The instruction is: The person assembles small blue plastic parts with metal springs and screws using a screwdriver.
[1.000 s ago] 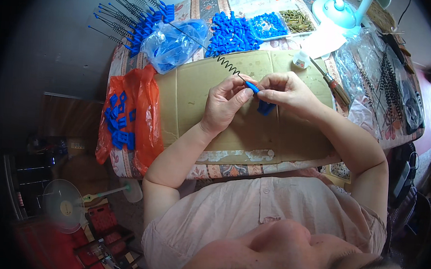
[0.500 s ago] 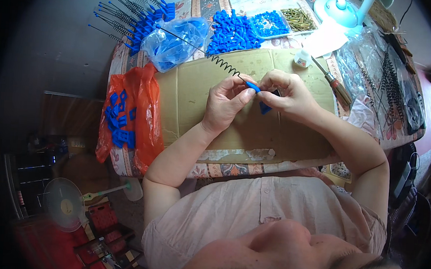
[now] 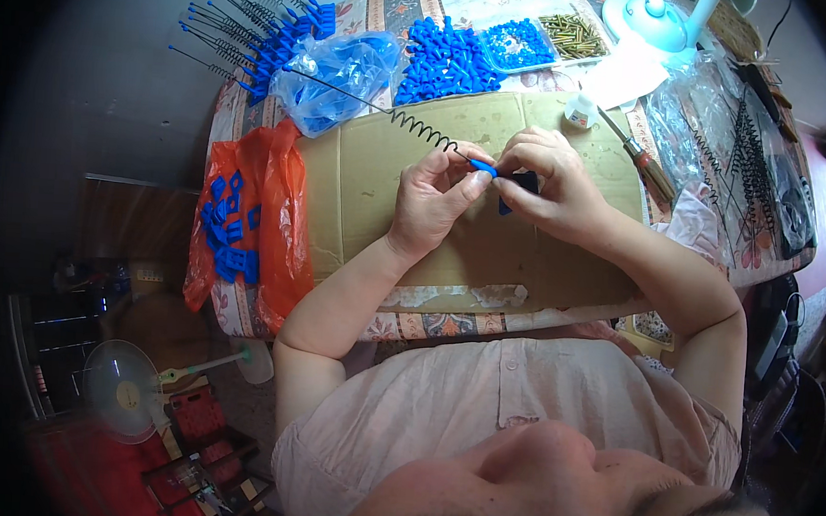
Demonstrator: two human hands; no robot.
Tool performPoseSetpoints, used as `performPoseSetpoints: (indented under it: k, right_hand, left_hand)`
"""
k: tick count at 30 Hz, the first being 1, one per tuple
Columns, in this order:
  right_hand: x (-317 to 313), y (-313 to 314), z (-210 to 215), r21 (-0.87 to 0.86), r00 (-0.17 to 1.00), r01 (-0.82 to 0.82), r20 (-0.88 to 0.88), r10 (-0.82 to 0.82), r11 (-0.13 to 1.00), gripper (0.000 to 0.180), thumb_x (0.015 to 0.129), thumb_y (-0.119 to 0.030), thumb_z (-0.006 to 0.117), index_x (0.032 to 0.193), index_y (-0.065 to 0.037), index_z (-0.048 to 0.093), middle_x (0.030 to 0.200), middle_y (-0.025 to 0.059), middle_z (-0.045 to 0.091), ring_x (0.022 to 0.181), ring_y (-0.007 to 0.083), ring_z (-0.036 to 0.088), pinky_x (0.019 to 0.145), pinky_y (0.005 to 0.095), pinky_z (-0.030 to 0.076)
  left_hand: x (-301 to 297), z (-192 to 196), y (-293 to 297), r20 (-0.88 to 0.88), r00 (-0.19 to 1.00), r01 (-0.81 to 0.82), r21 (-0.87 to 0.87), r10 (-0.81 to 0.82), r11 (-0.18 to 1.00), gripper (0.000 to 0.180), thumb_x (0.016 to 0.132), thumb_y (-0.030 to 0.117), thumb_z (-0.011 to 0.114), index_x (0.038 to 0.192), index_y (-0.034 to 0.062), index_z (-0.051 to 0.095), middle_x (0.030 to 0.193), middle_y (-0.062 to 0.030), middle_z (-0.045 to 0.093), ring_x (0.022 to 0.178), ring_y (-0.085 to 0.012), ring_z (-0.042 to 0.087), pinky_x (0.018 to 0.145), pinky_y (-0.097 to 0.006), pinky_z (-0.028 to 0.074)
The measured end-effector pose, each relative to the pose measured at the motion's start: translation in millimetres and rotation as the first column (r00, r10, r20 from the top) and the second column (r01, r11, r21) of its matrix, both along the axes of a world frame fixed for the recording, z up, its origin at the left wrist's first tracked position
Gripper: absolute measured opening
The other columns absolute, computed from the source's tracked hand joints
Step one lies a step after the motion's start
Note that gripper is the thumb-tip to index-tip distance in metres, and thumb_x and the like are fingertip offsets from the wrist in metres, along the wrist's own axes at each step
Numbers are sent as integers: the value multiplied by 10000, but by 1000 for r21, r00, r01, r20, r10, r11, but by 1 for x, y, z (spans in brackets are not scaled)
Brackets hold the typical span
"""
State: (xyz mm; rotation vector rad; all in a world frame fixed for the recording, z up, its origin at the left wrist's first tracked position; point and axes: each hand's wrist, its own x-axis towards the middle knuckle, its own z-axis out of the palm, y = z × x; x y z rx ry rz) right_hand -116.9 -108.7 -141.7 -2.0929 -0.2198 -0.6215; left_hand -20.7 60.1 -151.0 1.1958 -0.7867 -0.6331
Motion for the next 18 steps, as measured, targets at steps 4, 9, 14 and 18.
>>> performPoseSetpoints:
  k: [4,9,14,18]
  right_hand:
    - [2,-1,-3,72,1000,-28,1,28,997,76,764,-110,679,794,-51,639,753,63,575,775,225,567,700,361,407]
    - [-3,-4,4,501,922,-108,-273,275,858,83,860,-63,650,910,1,632,826,43,646,784,118,599,710,275,480]
    - [-2,-5,1,837,821,-74,-258,510,542,156,896,-111,640,971,26,644,833,66,675,709,102,631,650,240,516]
    - [0,-8,4,850,782,-66,-281,556,523,186,896,-136,646,968,35,650,837,80,677,746,119,643,690,254,520]
  left_hand:
    - [4,2,0,-7,999,50,-50,-50,998,187,908,14,609,1094,31,630,1025,-4,612,948,-65,557,813,-213,450]
    - [7,2,1,13,997,73,-52,-72,996,156,918,35,596,1066,22,642,1029,-24,622,971,-99,565,872,-258,446]
    - [8,4,-1,-22,995,100,-62,-101,993,132,929,59,581,1032,20,654,1021,-45,640,968,-119,573,905,-280,438]
    - [8,2,0,-24,995,94,-49,-95,994,131,938,78,575,1025,23,656,1016,-45,647,968,-114,573,904,-283,439]
